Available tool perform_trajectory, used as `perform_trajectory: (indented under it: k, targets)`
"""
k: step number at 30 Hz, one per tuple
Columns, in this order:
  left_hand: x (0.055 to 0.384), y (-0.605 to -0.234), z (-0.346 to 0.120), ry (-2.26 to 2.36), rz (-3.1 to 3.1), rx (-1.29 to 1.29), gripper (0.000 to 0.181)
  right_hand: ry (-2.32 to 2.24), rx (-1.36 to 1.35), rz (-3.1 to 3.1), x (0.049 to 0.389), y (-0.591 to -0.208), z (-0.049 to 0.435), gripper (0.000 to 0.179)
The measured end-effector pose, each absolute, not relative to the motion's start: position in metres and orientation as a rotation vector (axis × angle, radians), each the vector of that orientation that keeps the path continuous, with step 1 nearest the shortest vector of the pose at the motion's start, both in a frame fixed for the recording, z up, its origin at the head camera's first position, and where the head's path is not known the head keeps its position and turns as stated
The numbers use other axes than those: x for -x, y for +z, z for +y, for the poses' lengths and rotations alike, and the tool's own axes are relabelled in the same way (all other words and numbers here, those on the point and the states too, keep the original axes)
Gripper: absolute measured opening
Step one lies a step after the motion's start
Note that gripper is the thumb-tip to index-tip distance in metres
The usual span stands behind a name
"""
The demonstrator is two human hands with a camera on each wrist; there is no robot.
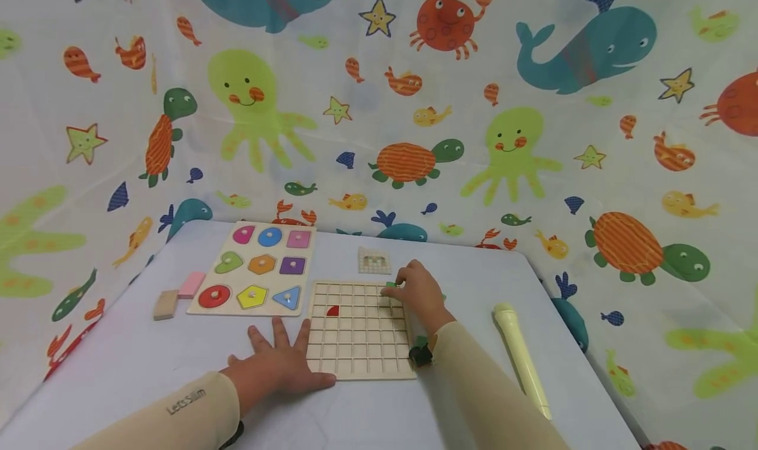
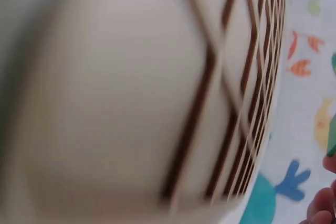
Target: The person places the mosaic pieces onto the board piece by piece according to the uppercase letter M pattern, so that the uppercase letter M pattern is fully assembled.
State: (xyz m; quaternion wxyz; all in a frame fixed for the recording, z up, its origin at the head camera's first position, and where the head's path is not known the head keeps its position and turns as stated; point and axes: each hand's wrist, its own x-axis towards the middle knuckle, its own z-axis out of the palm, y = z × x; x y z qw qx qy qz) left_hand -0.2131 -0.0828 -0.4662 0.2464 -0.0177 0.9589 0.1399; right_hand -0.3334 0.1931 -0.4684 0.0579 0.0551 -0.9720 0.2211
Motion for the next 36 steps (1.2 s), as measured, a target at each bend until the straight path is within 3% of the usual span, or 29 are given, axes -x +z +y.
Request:
perform_trajectory:
  k: [14, 36]
  targets:
    - [0.215, -0.470, -0.086, 0.388, 2.625, 0.037, 0.132, 0.690, -0.258, -3.026, 0.310, -0.464, 0.122, 0.036]
    - [0.212, -0.471, -0.091, 0.427, 2.633, 0.052, 0.133, 0.401, -0.308, -3.260, 0.329, -0.472, 0.088, 0.039]
